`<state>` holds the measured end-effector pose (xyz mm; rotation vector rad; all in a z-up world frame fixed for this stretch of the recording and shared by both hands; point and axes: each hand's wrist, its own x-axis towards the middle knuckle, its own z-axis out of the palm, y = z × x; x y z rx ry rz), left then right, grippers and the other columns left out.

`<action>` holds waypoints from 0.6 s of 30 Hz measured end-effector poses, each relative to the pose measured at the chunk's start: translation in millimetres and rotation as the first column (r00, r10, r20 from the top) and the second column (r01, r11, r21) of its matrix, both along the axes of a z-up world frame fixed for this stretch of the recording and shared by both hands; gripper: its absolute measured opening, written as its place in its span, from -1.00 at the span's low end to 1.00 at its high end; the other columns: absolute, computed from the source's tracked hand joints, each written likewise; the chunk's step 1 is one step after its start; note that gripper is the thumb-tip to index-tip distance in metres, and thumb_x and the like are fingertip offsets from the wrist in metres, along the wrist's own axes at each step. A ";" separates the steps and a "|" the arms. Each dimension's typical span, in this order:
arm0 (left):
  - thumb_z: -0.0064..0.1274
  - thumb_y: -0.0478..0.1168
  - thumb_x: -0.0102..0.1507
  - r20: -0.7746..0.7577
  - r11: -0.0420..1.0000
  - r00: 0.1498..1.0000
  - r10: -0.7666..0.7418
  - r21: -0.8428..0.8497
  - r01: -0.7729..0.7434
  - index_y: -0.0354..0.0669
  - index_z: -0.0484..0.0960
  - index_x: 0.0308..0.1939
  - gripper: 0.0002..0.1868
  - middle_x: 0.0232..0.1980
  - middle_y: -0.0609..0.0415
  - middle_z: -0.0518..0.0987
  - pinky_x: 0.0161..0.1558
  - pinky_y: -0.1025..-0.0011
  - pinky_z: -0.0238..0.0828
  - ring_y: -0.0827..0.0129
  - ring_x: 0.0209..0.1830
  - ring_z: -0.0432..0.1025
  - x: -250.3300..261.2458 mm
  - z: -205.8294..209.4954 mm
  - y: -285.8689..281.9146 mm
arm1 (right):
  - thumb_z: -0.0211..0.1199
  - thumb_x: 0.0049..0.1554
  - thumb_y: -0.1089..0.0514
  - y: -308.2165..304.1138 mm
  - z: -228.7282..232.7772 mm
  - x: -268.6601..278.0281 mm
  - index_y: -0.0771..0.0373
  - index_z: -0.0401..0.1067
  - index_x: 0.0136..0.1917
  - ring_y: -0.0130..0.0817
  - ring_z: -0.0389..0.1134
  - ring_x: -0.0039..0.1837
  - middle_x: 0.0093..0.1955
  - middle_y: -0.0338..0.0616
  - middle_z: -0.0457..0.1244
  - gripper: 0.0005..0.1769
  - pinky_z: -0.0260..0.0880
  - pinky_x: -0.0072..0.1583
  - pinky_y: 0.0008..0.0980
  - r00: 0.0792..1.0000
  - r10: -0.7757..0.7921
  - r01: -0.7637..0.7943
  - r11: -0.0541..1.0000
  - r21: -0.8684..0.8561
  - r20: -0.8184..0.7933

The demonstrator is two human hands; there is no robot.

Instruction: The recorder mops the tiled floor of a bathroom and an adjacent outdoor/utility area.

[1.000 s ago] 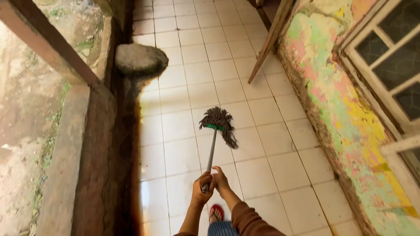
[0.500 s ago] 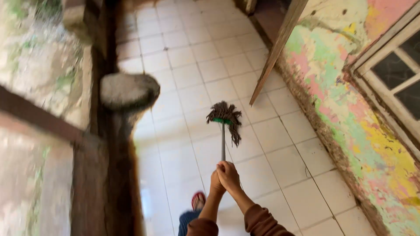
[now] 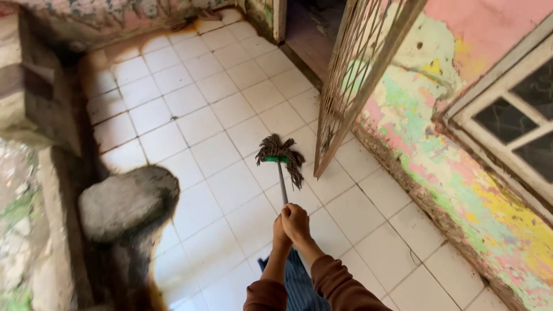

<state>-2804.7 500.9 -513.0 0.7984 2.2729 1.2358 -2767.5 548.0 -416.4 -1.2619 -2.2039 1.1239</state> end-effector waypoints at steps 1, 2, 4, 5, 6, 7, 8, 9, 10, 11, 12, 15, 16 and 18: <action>0.10 -0.10 0.21 0.000 1.000 1.000 -0.010 0.005 0.010 -0.19 0.56 0.00 -0.66 -0.06 -0.18 0.66 -0.08 0.11 0.44 -0.13 -0.04 0.51 -20.2 -27.3 8.3 | 0.06 0.15 0.03 10.5 -4.5 -20.2 0.25 0.54 -0.12 0.10 0.42 -0.01 -0.08 0.04 0.41 -0.68 0.42 0.06 -0.05 1.000 -0.010 0.010 1.000 0.005 0.000; 0.10 -0.09 0.20 -0.121 0.994 0.993 -0.019 0.105 0.032 -0.20 0.56 0.01 -0.63 -0.07 -0.20 0.66 -0.08 0.12 0.45 -0.12 -0.05 0.52 -44.9 -50.4 27.8 | 0.08 0.12 0.04 31.1 -4.7 -43.8 0.25 0.54 -0.14 0.10 0.43 -0.02 -0.09 0.04 0.41 -0.70 0.41 0.05 -0.03 1.000 0.005 -0.004 0.999 0.034 -0.024; 0.10 -0.08 0.18 -0.237 0.975 0.971 -0.028 0.208 0.079 -0.21 0.56 0.02 -0.60 -0.08 -0.21 0.65 -0.08 0.13 0.46 -0.11 -0.06 0.53 -94.8 -74.0 64.0 | 0.10 0.10 0.06 63.7 0.5 -88.7 0.25 0.54 -0.17 0.10 0.43 -0.03 -0.11 0.05 0.41 -0.73 0.41 0.03 -0.02 0.999 0.005 -0.002 0.998 0.071 -0.046; 0.09 -0.05 0.21 -0.106 0.994 0.994 -0.003 0.107 0.014 -0.20 0.60 -0.02 -0.63 -0.10 -0.18 0.68 -0.08 0.17 0.47 -0.06 -0.07 0.55 -118.9 -76.2 80.4 | 0.10 0.11 0.07 75.7 4.2 -109.3 0.27 0.51 -0.19 0.10 0.42 -0.04 -0.12 0.05 0.40 -0.73 0.42 0.02 -0.02 0.999 0.020 -0.017 0.998 0.068 -0.039; 0.08 -0.02 0.23 0.021 0.999 0.999 0.038 -0.016 -0.038 -0.19 0.63 -0.06 -0.65 -0.11 -0.16 0.70 -0.08 0.21 0.48 -0.02 -0.08 0.57 -141.8 -79.5 96.4 | 0.10 0.11 0.08 88.9 6.2 -128.8 0.28 0.49 -0.21 0.10 0.42 -0.05 -0.14 0.05 0.39 -0.74 0.42 0.01 -0.03 0.999 0.036 -0.034 0.998 0.055 -0.033; 0.08 -0.02 0.23 0.022 1.000 0.999 0.025 -0.020 -0.024 -0.19 0.63 -0.06 -0.65 -0.11 -0.16 0.70 -0.08 0.21 0.48 -0.02 -0.08 0.57 -164.9 -69.6 116.9 | 0.10 0.11 0.08 110.4 14.0 -151.1 0.28 0.49 -0.21 0.10 0.42 -0.05 -0.14 0.05 0.39 -0.74 0.42 0.01 -0.03 0.999 0.022 -0.020 0.998 0.051 -0.032; 0.08 -0.04 0.23 0.117 0.994 0.992 0.052 0.089 -0.063 -0.22 0.64 -0.07 -0.65 -0.13 -0.16 0.71 -0.13 0.22 0.49 0.06 -0.12 0.60 -181.7 -61.9 125.6 | 0.10 0.11 0.08 121.2 19.9 -169.0 0.29 0.48 -0.21 0.10 0.41 -0.06 -0.15 0.05 0.39 -0.74 0.42 0.01 -0.02 0.999 0.035 -0.033 0.998 0.045 -0.032; 0.07 -0.05 0.23 0.215 0.975 0.974 0.071 0.192 -0.113 -0.26 0.65 -0.07 -0.65 -0.15 -0.16 0.72 -0.17 0.24 0.50 0.14 -0.17 0.62 -199.3 -55.1 133.1 | 0.09 0.12 0.08 130.6 24.8 -187.7 0.29 0.47 -0.22 0.10 0.41 -0.07 -0.16 0.04 0.39 -0.74 0.41 0.00 -0.01 0.998 0.047 -0.046 0.998 0.038 -0.033; 0.07 -0.05 0.23 0.227 0.977 0.971 0.077 0.179 -0.119 -0.26 0.65 -0.07 -0.65 -0.15 -0.16 0.72 -0.17 0.24 0.50 0.14 -0.17 0.62 -210.6 -43.1 145.5 | 0.09 0.12 0.08 144.3 26.2 -202.9 0.29 0.47 -0.22 0.10 0.41 -0.07 -0.16 0.04 0.39 -0.74 0.41 0.00 -0.01 0.999 0.051 -0.051 0.998 0.026 -0.019; 0.08 -0.05 0.23 0.305 0.971 0.947 0.102 0.178 -0.162 -0.23 0.64 -0.03 -0.64 -0.14 -0.13 0.72 -0.16 0.27 0.48 0.20 -0.16 0.58 -222.4 -30.9 157.5 | 0.09 0.13 0.08 157.4 27.8 -218.3 0.31 0.45 -0.23 0.11 0.40 -0.08 -0.17 0.05 0.38 -0.73 0.40 -0.01 -0.01 0.998 0.061 -0.061 0.998 0.000 0.011; 0.09 -0.05 0.22 0.368 0.960 0.922 0.123 0.190 -0.204 -0.21 0.63 0.00 -0.62 -0.12 -0.11 0.72 -0.14 0.31 0.47 0.27 -0.16 0.54 -244.0 -16.6 174.3 | 0.08 0.15 0.08 173.1 31.5 -241.4 0.33 0.44 -0.23 0.11 0.40 -0.09 -0.17 0.07 0.37 -0.72 0.40 -0.02 -0.01 0.997 0.073 -0.073 0.997 -0.011 0.029; 0.03 -0.02 0.28 0.448 0.942 0.884 0.133 0.220 -0.253 -0.16 0.64 0.03 -0.63 -0.09 -0.07 0.70 -0.09 0.35 0.43 0.34 -0.12 0.54 -300.1 -46.4 222.6 | 0.10 0.11 0.08 218.1 22.4 -293.4 0.27 0.49 -0.22 0.12 0.41 -0.11 -0.18 0.06 0.39 -0.74 0.39 -0.03 0.00 0.999 0.042 -0.040 0.997 0.062 -0.031; 0.03 -0.02 0.28 0.451 0.944 0.883 0.129 0.218 -0.249 -0.16 0.64 0.03 -0.63 -0.09 -0.07 0.70 -0.09 0.35 0.43 0.34 -0.12 0.54 -315.5 -49.7 241.5 | 0.10 0.11 0.08 234.0 20.1 -307.9 0.27 0.49 -0.22 0.12 0.41 -0.11 -0.18 0.06 0.39 -0.74 0.39 -0.03 0.00 0.999 0.036 -0.034 0.998 0.061 -0.027; 0.08 -0.06 0.23 0.330 0.994 0.940 0.082 0.043 -0.102 -0.22 0.62 -0.04 -0.66 -0.09 -0.10 0.71 -0.09 0.30 0.47 0.25 -0.15 0.55 -354.9 -52.8 276.4 | 0.10 0.14 0.07 262.8 18.4 -344.0 0.31 0.47 -0.21 0.15 0.39 -0.10 -0.17 0.10 0.38 -0.73 0.41 -0.04 -0.02 0.999 0.019 -0.017 0.997 0.080 -0.034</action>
